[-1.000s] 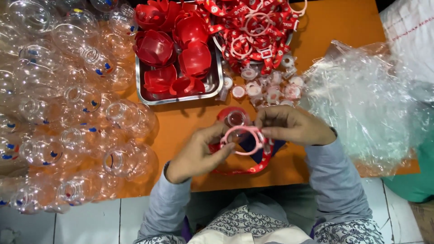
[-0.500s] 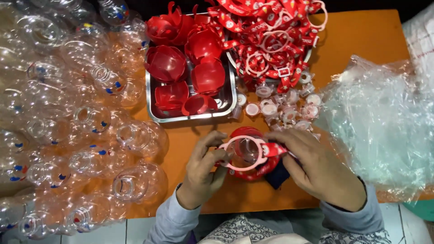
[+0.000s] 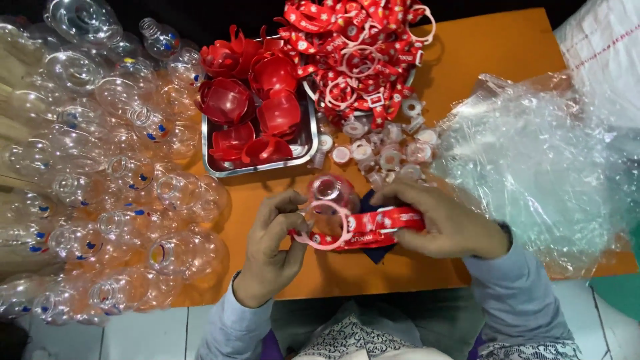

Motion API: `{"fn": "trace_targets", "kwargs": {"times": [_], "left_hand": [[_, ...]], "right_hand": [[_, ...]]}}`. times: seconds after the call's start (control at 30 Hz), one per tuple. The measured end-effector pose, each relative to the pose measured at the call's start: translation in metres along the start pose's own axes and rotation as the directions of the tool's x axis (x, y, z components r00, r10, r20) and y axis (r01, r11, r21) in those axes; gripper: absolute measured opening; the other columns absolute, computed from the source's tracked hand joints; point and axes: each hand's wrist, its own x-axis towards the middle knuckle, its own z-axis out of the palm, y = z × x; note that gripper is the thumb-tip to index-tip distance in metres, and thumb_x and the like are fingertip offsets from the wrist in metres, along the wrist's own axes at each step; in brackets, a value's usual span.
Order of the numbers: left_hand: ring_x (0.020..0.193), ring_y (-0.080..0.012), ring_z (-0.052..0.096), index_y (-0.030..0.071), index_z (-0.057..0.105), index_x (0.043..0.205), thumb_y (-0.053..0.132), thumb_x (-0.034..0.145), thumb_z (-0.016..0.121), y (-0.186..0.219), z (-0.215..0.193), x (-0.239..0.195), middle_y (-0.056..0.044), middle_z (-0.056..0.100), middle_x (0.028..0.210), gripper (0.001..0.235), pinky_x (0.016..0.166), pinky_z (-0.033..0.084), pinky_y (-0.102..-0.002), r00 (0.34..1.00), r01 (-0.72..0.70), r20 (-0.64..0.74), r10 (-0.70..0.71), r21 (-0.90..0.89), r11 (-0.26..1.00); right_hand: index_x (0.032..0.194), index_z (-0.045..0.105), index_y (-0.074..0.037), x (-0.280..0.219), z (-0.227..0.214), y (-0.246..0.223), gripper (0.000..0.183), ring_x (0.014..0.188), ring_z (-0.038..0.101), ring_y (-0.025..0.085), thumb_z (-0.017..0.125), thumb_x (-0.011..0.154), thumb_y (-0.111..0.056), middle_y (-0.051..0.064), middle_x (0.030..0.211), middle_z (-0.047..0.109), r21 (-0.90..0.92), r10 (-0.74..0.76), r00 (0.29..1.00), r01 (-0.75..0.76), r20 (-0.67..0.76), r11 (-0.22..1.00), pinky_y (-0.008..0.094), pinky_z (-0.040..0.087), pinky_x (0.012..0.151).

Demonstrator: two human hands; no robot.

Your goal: Assembling decorative plastic bottles by attaching a red lanyard to the neck and placing the finished product into a clear plastic bag.

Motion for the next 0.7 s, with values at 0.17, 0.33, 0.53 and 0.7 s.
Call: {"fn": "trace_targets", "kwargs": {"times": [0.17,0.33,0.53,0.7], "left_hand": [[0.081,-0.0337,0.068,0.008,0.063,0.090,-0.012,0.083,0.064,0.030,0.028,0.003,-0.020,0.063,0.112,0.021,0.071,0.059,-0.039,0.993,-0.092,0.066,0.095,-0.055,0.994],[0.086,-0.0362,0.071,0.007,0.067,0.094,-0.014,0.082,0.058,0.053,0.064,0.016,-0.021,0.063,0.115,0.025,0.074,0.061,-0.040,0.979,-0.141,0.135,0.154,-0.100,0.985],[0.085,-0.0364,0.070,0.008,0.065,0.092,-0.005,0.087,0.069,0.061,0.098,0.049,-0.021,0.063,0.110,0.015,0.077,0.059,-0.042,0.964,-0.143,0.200,0.174,-0.159,0.977],[0.084,-0.0373,0.070,0.008,0.063,0.094,-0.011,0.086,0.065,0.061,0.121,0.073,-0.021,0.060,0.113,0.021,0.079,0.059,-0.044,0.947,-0.116,0.269,0.177,-0.228,0.967]], "right_hand": [[0.140,0.055,0.002,-0.006,-0.001,-0.002,0.075,0.101,0.064,0.041,0.082,0.082,-0.037,0.026,0.115,0.063,0.114,-0.009,0.995,-0.003,0.103,0.994,0.054,0.050,0.089],[0.134,0.062,-0.003,-0.020,0.015,0.027,0.040,0.112,0.063,0.029,0.058,0.102,-0.027,0.015,0.118,0.064,0.340,-0.128,0.991,0.105,0.046,0.934,0.048,0.047,0.101],[0.110,0.067,0.002,-0.036,-0.008,0.043,0.015,0.082,0.064,0.016,0.058,0.103,-0.008,0.009,0.088,0.069,0.683,-0.049,0.999,0.038,-0.003,0.729,0.034,0.055,0.080],[0.102,0.068,0.002,-0.050,-0.028,0.050,0.020,0.077,0.065,0.012,0.054,0.107,-0.012,0.005,0.082,0.069,0.693,0.026,1.000,-0.018,-0.001,0.720,0.028,0.055,0.071]]}}
